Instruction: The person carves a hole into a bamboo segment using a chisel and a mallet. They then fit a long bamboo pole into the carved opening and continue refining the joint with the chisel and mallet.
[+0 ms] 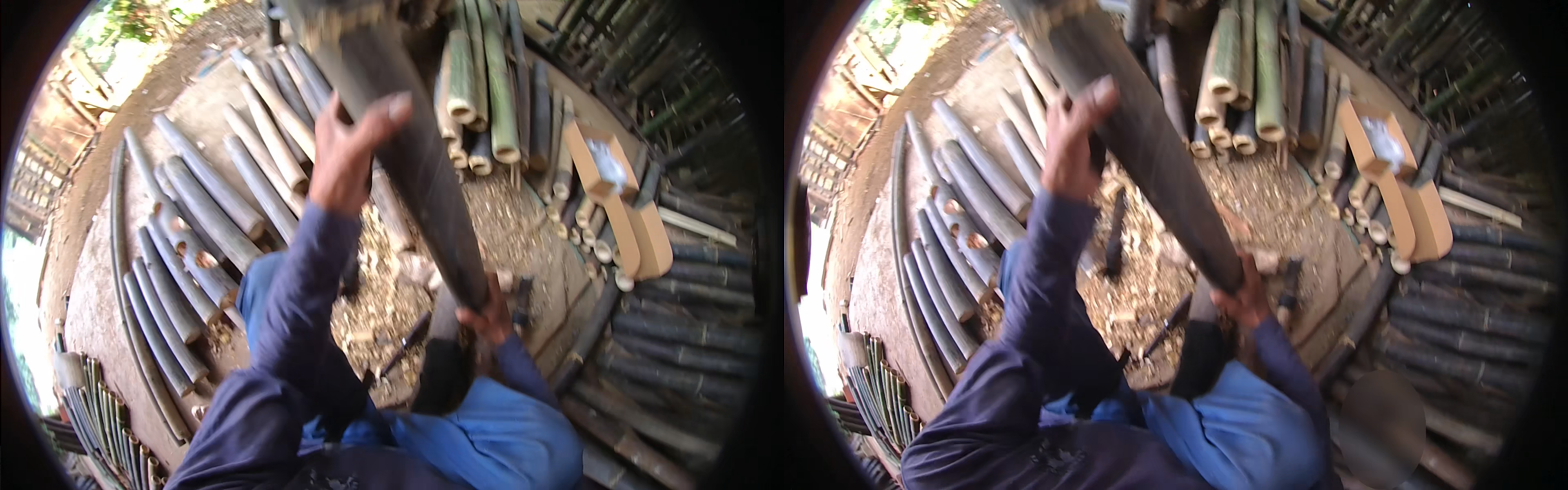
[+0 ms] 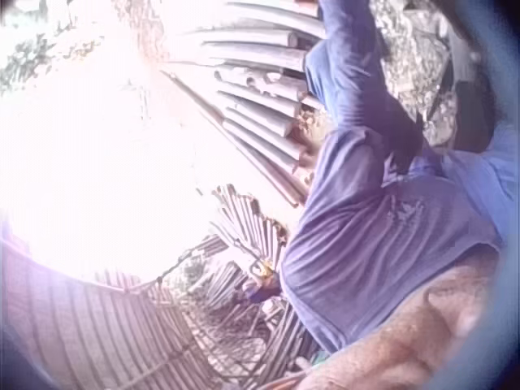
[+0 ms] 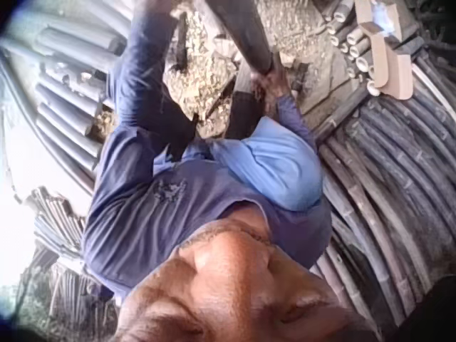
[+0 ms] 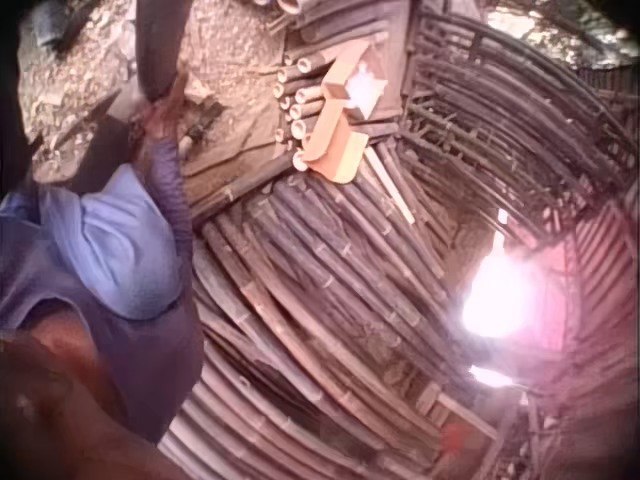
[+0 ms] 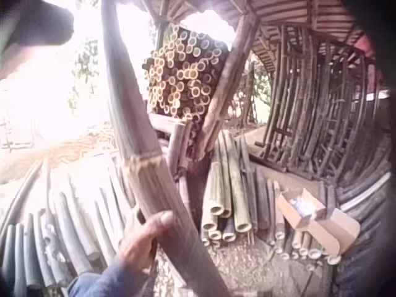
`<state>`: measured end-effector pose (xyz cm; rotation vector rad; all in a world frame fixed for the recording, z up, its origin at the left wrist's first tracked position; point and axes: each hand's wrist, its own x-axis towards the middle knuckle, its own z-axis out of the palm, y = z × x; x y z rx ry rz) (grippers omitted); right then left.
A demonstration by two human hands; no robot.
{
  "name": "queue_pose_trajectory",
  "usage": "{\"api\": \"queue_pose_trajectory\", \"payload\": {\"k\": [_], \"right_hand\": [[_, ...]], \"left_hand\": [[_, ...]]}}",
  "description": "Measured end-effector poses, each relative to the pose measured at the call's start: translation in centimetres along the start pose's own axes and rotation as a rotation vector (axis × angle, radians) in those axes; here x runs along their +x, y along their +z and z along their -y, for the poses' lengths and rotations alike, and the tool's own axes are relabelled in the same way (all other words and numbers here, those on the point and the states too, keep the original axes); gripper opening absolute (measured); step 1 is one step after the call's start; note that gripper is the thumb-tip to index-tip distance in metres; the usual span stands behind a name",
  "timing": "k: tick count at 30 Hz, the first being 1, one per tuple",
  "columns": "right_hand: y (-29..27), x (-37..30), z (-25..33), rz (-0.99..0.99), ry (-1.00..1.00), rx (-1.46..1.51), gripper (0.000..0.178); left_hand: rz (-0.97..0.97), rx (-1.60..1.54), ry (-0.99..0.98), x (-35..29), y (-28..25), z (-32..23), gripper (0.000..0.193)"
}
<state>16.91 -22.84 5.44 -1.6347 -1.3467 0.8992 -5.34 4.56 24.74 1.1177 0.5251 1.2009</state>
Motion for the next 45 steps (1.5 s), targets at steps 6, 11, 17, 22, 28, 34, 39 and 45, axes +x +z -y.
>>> {"api": "queue_pose_trajectory", "payload": {"k": [6, 11, 17, 22, 28, 34, 39, 45], "right_hand": [[-2.2, 3.6, -0.7, 0.145, -0.01, 0.143, 0.094], [-3.8, 3.0, -2.0, 0.207, 0.007, -0.138, 0.08], [-3.3, 2.7, -4.8, 0.16, -0.074, -0.557, 0.072], [-4.7, 1.7, -9.1, -0.005, -0.306, -0.778, 0.08], [-4.7, 2.4, -5.3, -0.019, -0.199, -0.654, 0.076], [-10.0, -1.2, 3.1, -0.168, 0.01, -0.496, 0.071], [-13.8, -6.3, 6.9, -0.304, 0.243, -0.412, 0.068], [-13.8, -10.8, 7.6, -0.389, 0.466, -0.305, 0.064]], "left_hand": [[0.432, -0.134, 0.163, 0.8, 9.1, -4.1, 0.068], [0.485, -0.153, 0.242, -1.6, 14.1, -1.6, 0.075], [0.443, -0.062, 0.386, -4.9, 17.1, 0.8, 0.074], [0.519, 0.085, 0.385, -7.0, 18.7, -0.1, 0.071], [0.532, 0.214, 0.374, -8.1, 17.7, 0.8, 0.07], [0.518, 0.203, 0.322, -9.0, 17.8, 0.6, 0.066], [0.533, 0.149, 0.327, -10.6, 19.0, 0.9, 0.068], [0.584, 0.151, 0.308, -11.1, 19.2, 1.0, 0.067]]}}
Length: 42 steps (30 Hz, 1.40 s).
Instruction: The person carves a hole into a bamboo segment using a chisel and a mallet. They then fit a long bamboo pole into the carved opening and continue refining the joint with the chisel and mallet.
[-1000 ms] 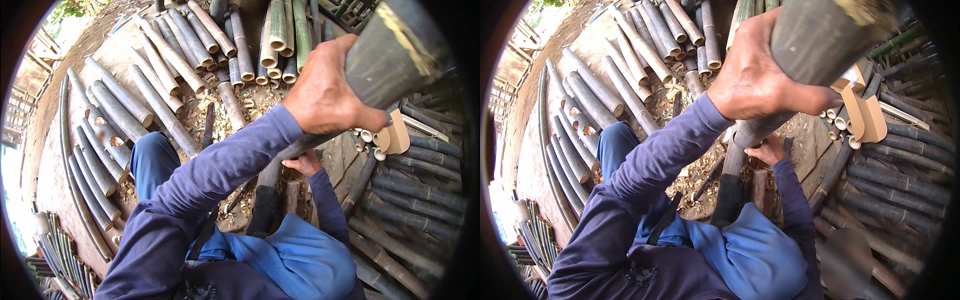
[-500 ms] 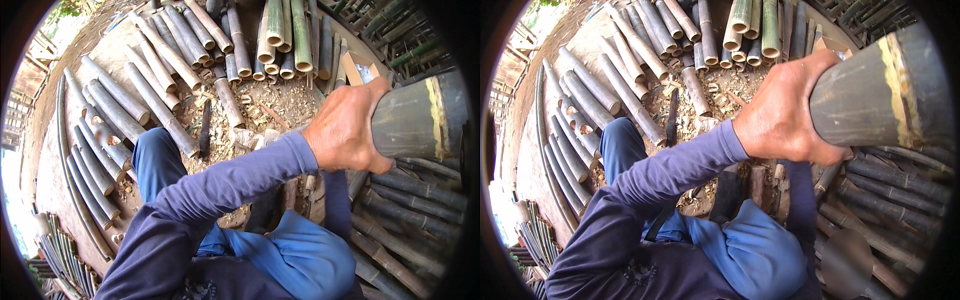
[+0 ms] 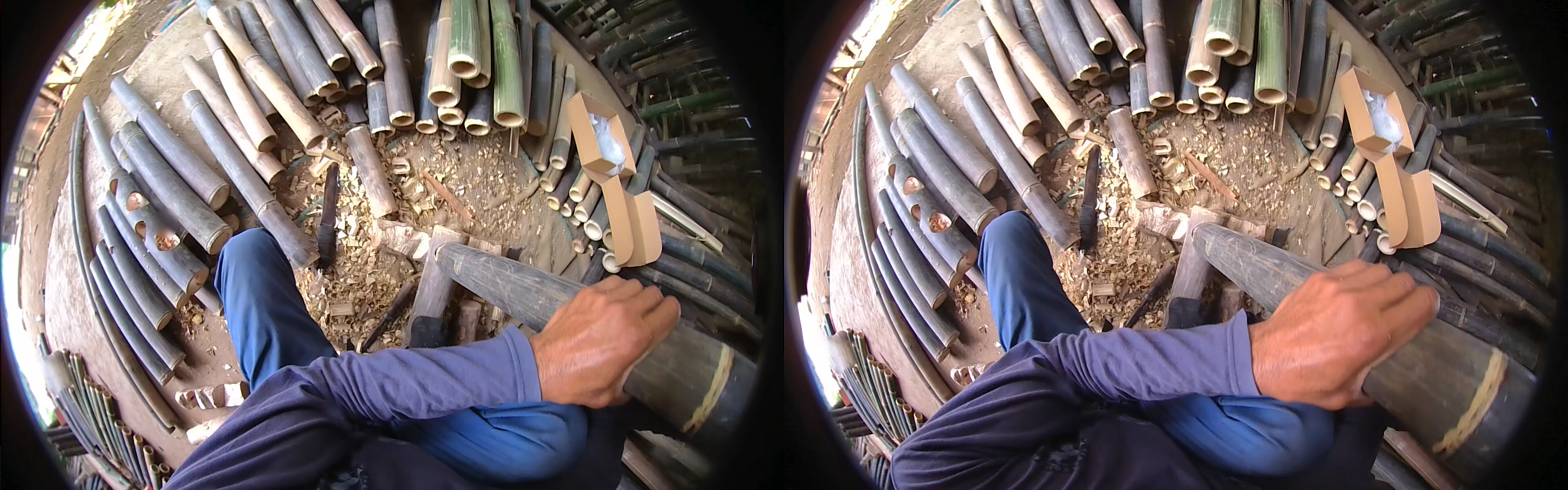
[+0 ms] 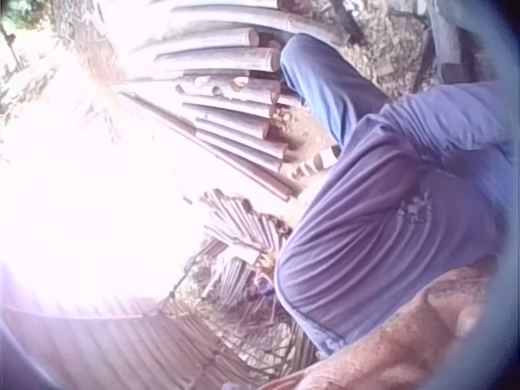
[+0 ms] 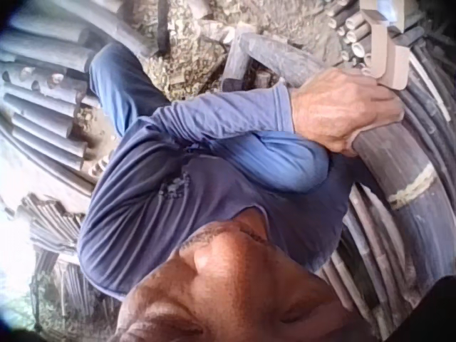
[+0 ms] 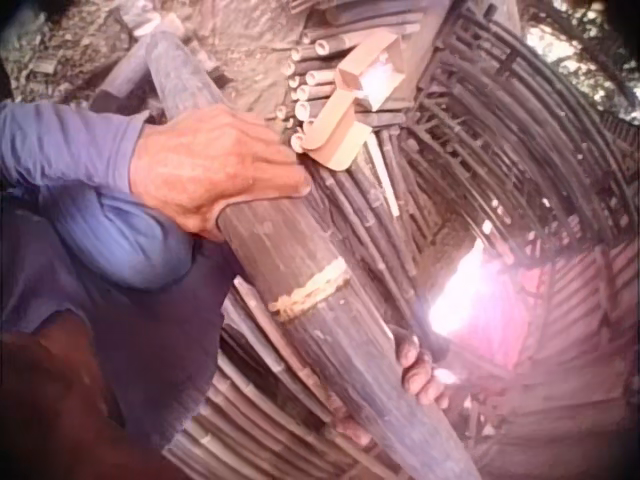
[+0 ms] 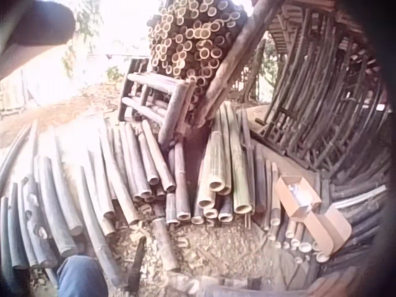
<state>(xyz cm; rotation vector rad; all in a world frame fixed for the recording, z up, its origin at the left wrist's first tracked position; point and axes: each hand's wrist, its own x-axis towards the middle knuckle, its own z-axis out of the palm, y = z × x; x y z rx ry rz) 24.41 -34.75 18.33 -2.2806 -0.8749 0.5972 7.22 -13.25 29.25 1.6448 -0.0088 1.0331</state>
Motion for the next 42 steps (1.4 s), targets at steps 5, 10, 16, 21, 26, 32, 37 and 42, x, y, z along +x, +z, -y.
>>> {"api": "queue_pose_trajectory", "payload": {"k": [5, 10, 16, 21, 26, 32, 37, 42], "right_hand": [[-1.3, -2.7, -0.8, -0.033, 0.151, 0.044, 0.061], [0.6, -2.2, 0.6, -0.043, 0.179, 0.162, 0.058], [-0.9, 0.6, 8.4, -0.205, -0.103, 0.422, 0.055], [-6.1, 2.2, 17.9, -0.381, -0.485, 0.66, 0.054], [-8.9, 3.1, 26.5, -0.44, -0.843, 0.922, 0.052], [-13.3, 1.6, 27.9, -0.484, -0.959, 1.027, 0.051], [-10.3, 4.8, 18.1, -0.511, -0.748, 0.862, 0.044], [1.4, 8.7, 6.3, -0.169, -0.434, 1.029, 0.018]], "left_hand": [[-0.06, -0.021, 0.052, 0.0, 1.4, 0.4, 0.065], [0.036, -0.117, 0.024, 0.1, -0.2, 2.2, 0.061], [0.104, -0.057, 0.028, 0.7, -1.4, 1.8, 0.075], [0.266, -0.095, -0.07, 2.9, -0.7, 0.6, 0.086], [0.259, -0.077, -0.101, 1.9, -2.3, 0.6, 0.088], [0.264, -0.21, -0.263, 1.2, -0.3, -1.5, 0.084], [0.156, -0.074, -0.154, 0.8, -0.4, -2.8, 0.069], [0.199, 0.257, -0.17, 0.3, -1.6, -1.1, 0.071]]}}
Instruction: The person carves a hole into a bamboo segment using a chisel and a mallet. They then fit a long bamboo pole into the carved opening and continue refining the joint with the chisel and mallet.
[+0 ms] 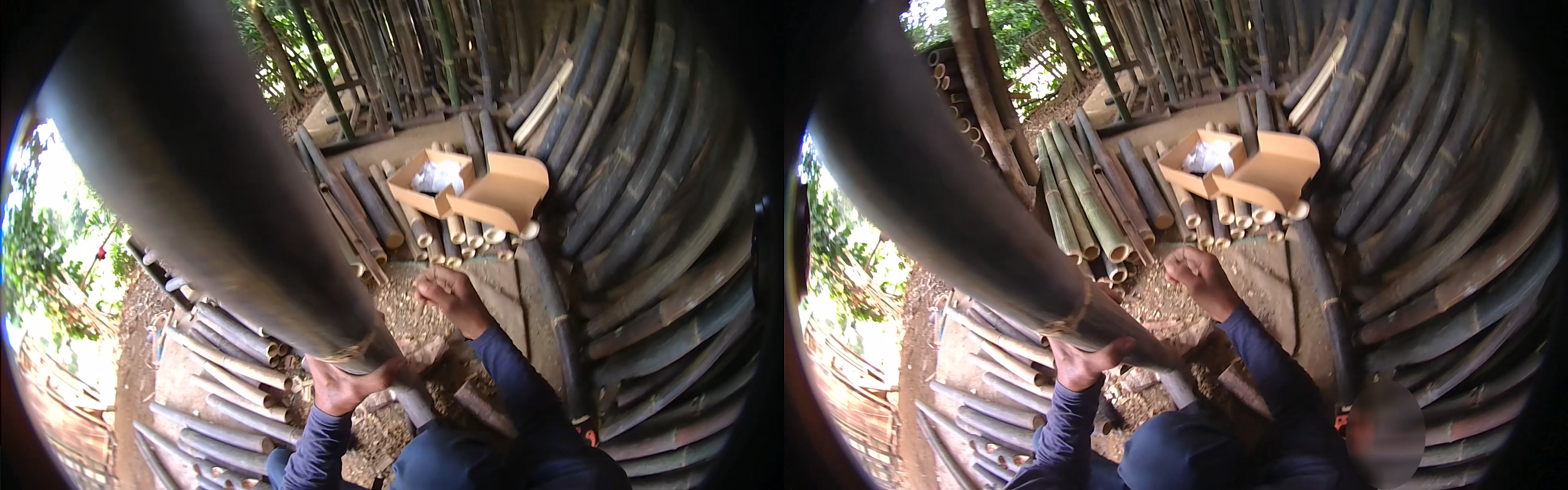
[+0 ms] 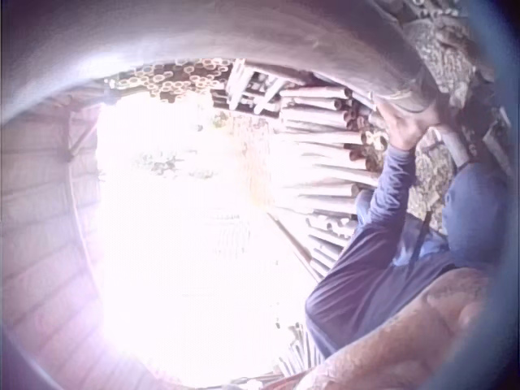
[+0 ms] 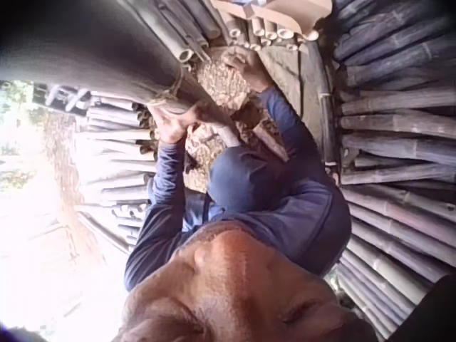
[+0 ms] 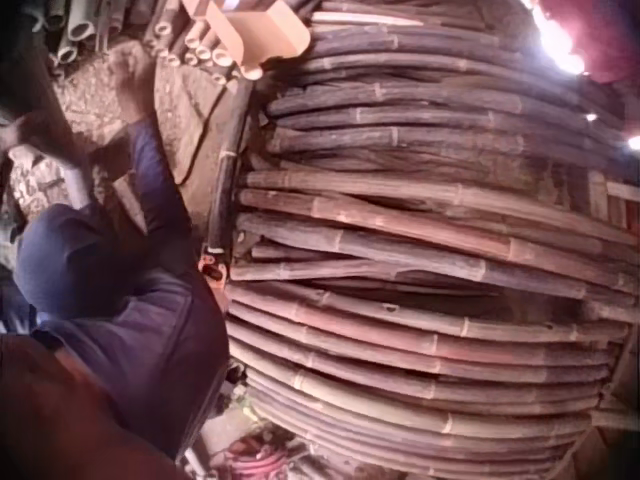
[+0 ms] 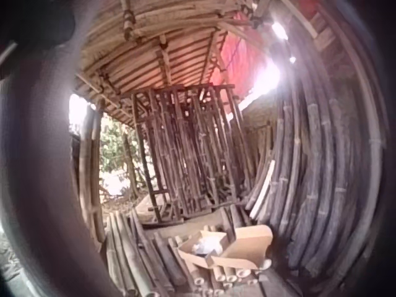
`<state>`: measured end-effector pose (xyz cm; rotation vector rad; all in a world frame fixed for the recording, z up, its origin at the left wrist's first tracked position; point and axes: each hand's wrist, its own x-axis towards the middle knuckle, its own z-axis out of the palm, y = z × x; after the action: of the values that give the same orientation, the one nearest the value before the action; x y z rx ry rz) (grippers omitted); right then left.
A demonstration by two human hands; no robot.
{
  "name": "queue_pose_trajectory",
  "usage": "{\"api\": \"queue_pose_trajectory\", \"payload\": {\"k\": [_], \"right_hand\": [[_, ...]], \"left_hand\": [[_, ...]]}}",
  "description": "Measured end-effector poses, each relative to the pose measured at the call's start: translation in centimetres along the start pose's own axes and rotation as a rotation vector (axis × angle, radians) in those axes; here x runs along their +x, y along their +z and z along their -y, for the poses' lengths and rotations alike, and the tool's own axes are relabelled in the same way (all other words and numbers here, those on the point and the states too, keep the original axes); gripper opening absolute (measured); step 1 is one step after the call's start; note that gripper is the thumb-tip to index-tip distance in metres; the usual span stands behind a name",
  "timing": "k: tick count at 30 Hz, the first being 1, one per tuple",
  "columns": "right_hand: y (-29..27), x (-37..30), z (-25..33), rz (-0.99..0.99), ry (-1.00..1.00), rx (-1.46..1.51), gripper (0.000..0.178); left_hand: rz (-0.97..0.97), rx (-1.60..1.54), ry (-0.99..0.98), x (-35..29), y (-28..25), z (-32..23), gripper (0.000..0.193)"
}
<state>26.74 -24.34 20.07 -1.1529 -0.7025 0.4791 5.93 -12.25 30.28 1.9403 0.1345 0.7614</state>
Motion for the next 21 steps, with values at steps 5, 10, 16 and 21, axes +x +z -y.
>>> {"api": "queue_pose_trajectory", "payload": {"k": [5, 10, 16, 21], "right_hand": [[-5.4, -6.1, -10.7, 0.013, 0.171, -0.469, 0.016], [-5.9, -11.1, -16.2, -0.037, 0.228, -0.478, 0.011], [-5.0, -14.2, -20.4, 0.008, 0.255, -0.597, 0.011], [-1.1, -14.3, -18.9, 0.173, 0.066, -0.635, 0.064]], "left_hand": [[0.015, -0.106, 0.095, 2.0, 1.7, 0.9, 0.074], [-0.041, -0.155, 0.049, 1.5, 2.3, 1.3, 0.096], [-0.095, -0.185, 0.063, 0.5, 2.7, 1.2, 0.096], [-0.111, -0.376, 0.201, -1.8, 2.4, 1.4, 0.096]]}}
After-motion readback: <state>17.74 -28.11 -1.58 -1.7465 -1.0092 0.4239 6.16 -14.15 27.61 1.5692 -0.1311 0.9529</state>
